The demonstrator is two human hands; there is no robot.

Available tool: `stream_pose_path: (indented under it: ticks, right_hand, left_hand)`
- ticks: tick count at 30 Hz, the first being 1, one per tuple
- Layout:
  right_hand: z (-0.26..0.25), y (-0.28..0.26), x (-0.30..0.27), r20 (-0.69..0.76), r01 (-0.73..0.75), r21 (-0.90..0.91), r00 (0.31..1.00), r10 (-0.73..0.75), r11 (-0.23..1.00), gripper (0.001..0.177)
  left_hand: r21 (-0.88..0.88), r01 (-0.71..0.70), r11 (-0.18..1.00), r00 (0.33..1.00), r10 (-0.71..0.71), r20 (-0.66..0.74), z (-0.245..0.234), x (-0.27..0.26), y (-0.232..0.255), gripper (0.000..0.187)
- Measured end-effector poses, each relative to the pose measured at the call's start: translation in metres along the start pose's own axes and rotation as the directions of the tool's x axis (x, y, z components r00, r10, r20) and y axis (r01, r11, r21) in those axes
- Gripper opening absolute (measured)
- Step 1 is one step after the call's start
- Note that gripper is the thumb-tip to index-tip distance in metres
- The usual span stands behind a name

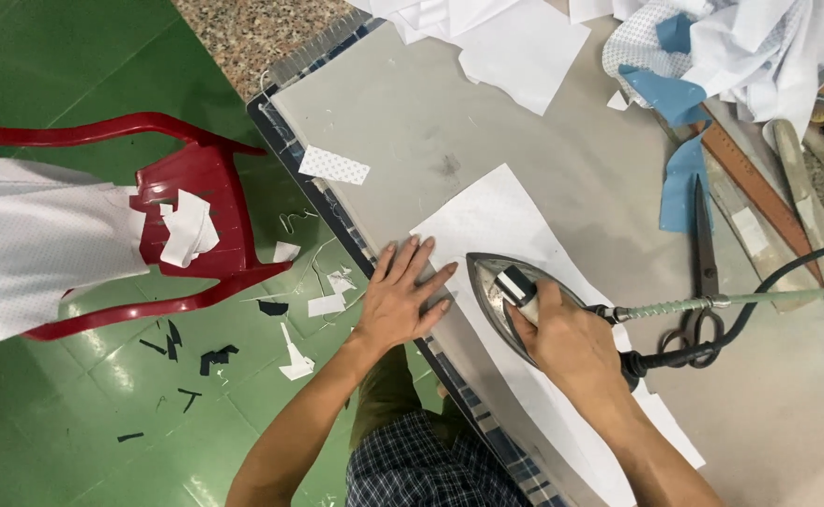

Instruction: The person irons a white fabric piece on a worktable using a steam iron, then uses shears to trim the edges of the fabric. The person handles the iron and shears directly while working on the table.

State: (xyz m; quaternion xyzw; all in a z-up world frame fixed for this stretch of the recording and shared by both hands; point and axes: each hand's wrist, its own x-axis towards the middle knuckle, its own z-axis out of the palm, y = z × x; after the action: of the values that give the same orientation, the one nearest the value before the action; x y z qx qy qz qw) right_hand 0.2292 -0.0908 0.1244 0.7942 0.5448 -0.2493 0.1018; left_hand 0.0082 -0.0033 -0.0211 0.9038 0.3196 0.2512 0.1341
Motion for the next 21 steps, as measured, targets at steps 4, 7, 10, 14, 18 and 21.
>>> stream_pose_path:
  ticks: [4, 7, 10, 14, 18, 21]
  right_hand:
    - [-0.003, 0.002, -0.004, -0.002, 0.049, 0.035, 0.999, -0.049, 0.998, 0.048]
    - [-0.004, 0.003, -0.006, -0.006, 0.057, 0.081, 0.998, -0.057, 0.995, 0.045]
    - [-0.005, 0.005, -0.003, -0.014, 0.081, 0.094, 0.997, -0.080, 0.992, 0.045]
    - [-0.008, 0.004, -0.008, -0.024, 0.117, 0.103, 0.993, -0.115, 0.988, 0.046]
    - [-0.003, 0.001, -0.010, 0.006, 0.092, 0.024, 0.996, -0.092, 0.996, 0.047]
    - [-0.003, -0.003, -0.006, -0.001, 0.073, 0.005, 0.997, -0.073, 0.997, 0.045]
  left_hand:
    - [0.036, 0.007, 0.999, 1.000, -0.006, -0.027, 0.004, -0.005, 0.004, 0.044]
    - [0.067, -0.007, 0.998, 1.000, 0.009, -0.028, 0.004, -0.007, 0.004, 0.044]
    - [0.082, -0.019, 0.996, 0.998, 0.023, -0.052, 0.008, -0.004, 0.000, 0.044]
    - [0.081, -0.024, 0.996, 0.998, 0.028, -0.049, 0.003, -0.004, 0.001, 0.042]
    - [0.060, -0.015, 0.998, 0.998, 0.018, -0.059, 0.005, -0.008, 0.001, 0.041]
    - [0.029, -0.008, 1.000, 0.998, 0.010, -0.059, 0.004, -0.007, 0.001, 0.040]
